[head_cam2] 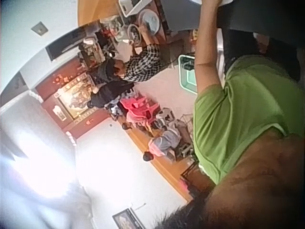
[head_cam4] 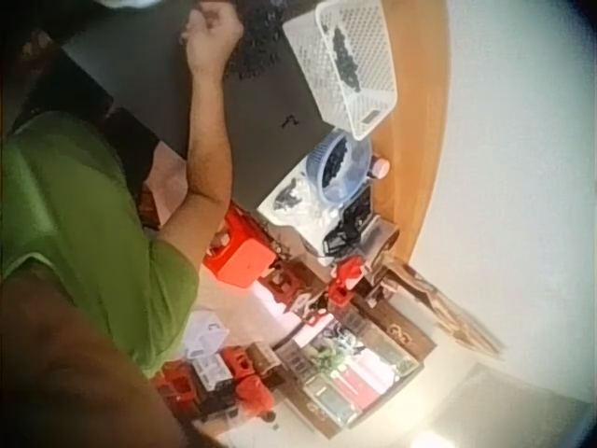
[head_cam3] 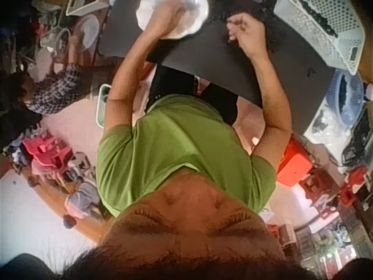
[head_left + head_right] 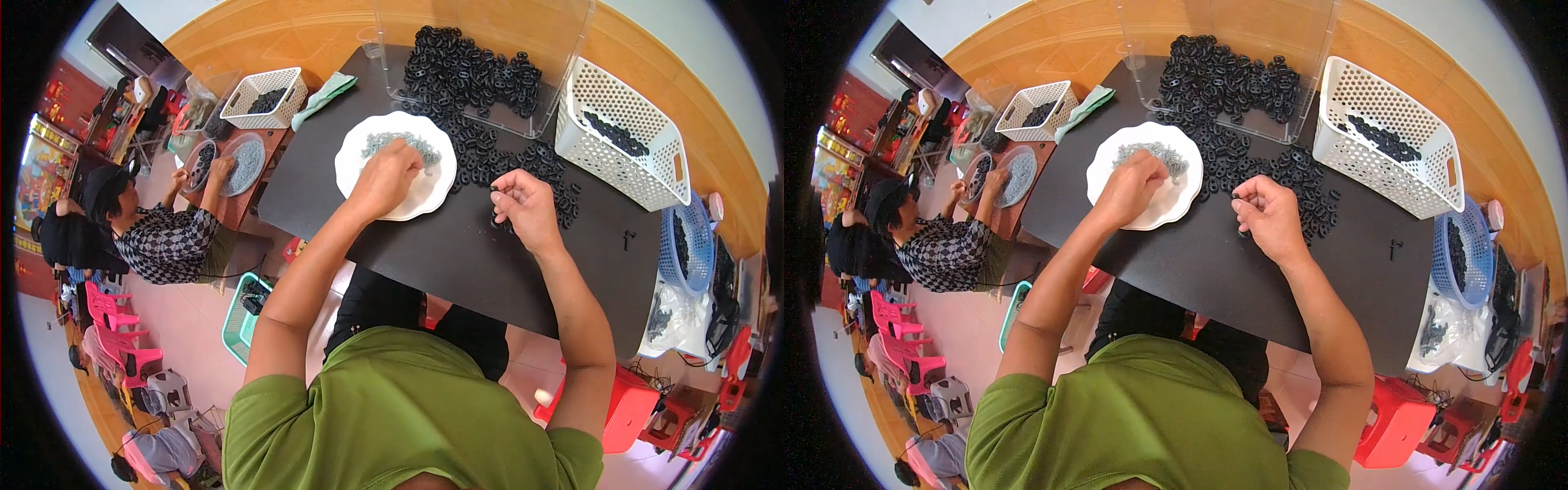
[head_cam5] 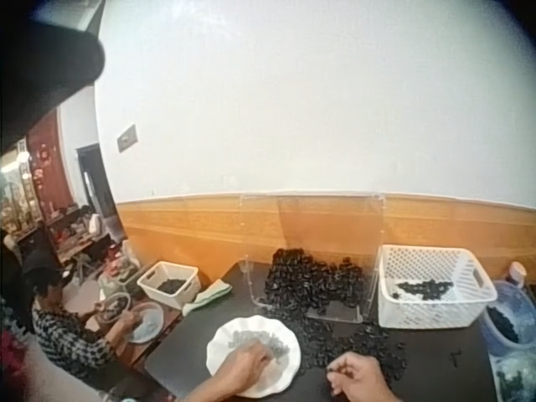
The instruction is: The person assembles plastic cord locks by hand, picking metal pieces from a plate and plastic components from the table, fitting them together, and placing the assembled cord locks into a basket.
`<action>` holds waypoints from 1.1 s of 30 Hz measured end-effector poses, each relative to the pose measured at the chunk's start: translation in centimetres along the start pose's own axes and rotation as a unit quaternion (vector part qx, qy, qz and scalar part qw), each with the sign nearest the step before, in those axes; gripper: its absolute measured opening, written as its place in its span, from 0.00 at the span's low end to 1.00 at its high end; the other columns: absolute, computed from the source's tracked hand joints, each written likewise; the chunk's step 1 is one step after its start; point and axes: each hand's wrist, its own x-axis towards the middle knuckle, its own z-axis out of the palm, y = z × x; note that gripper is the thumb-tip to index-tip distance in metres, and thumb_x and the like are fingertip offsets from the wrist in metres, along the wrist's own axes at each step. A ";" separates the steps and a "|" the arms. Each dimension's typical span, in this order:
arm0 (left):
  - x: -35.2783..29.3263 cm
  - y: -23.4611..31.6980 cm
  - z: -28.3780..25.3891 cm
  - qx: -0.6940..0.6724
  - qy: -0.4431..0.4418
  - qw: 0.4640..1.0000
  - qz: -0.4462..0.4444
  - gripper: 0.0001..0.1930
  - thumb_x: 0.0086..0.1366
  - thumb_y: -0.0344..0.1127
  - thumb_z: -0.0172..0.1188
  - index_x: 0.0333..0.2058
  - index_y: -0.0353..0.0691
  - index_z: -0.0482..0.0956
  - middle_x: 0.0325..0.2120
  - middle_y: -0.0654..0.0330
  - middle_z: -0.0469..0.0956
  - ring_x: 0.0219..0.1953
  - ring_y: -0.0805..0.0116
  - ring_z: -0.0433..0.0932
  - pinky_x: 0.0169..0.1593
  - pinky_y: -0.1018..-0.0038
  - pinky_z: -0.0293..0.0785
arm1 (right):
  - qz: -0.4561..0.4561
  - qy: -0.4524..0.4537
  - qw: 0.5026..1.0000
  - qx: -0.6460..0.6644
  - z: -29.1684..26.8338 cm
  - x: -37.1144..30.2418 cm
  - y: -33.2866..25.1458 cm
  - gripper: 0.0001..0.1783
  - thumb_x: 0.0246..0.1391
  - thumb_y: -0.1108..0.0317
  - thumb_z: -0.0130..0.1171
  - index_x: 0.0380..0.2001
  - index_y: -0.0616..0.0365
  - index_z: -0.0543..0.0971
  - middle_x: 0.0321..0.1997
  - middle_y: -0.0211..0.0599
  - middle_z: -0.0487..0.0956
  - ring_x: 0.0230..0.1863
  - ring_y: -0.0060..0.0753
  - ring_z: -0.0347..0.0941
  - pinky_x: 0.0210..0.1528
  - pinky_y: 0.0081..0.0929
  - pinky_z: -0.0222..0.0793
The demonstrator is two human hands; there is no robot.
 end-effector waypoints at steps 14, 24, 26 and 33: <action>1.2 -0.7 0.6 0.046 -0.051 0.995 0.065 0.01 0.50 0.26 0.53 0.23 0.36 0.72 0.27 0.52 0.71 0.32 0.52 0.72 0.35 0.63 0.68 | 0.001 0.009 1.000 -0.005 0.1 0.1 -0.4 0.04 0.46 0.81 0.53 0.29 0.65 0.72 0.23 0.28 0.72 0.20 0.14 0.66 0.19 0.14 0.66; 0.2 -1.0 -1.0 0.030 -0.034 0.998 0.045 0.04 0.51 0.26 0.51 0.26 0.37 0.75 0.28 0.54 0.71 0.34 0.53 0.72 0.36 0.64 0.69 | 0.002 0.011 1.000 -0.009 0.0 0.0 -0.2 0.05 0.46 0.82 0.53 0.29 0.65 0.72 0.23 0.28 0.72 0.21 0.14 0.67 0.19 0.14 0.67; 0.0 -0.8 -0.5 0.040 -0.028 0.997 0.065 0.05 0.51 0.26 0.52 0.27 0.38 0.76 0.28 0.54 0.71 0.34 0.53 0.73 0.36 0.64 0.69 | 0.001 0.010 1.000 -0.010 0.0 0.0 -0.1 0.05 0.46 0.82 0.53 0.29 0.65 0.72 0.23 0.28 0.72 0.21 0.14 0.66 0.19 0.14 0.67; -0.1 -0.2 0.0 0.089 -0.039 0.991 0.094 0.06 0.51 0.28 0.53 0.27 0.39 0.78 0.28 0.55 0.72 0.35 0.56 0.73 0.37 0.65 0.70 | 0.001 0.012 1.000 -0.011 -0.1 0.1 -0.1 0.04 0.46 0.81 0.54 0.28 0.65 0.72 0.24 0.28 0.72 0.21 0.14 0.66 0.19 0.13 0.67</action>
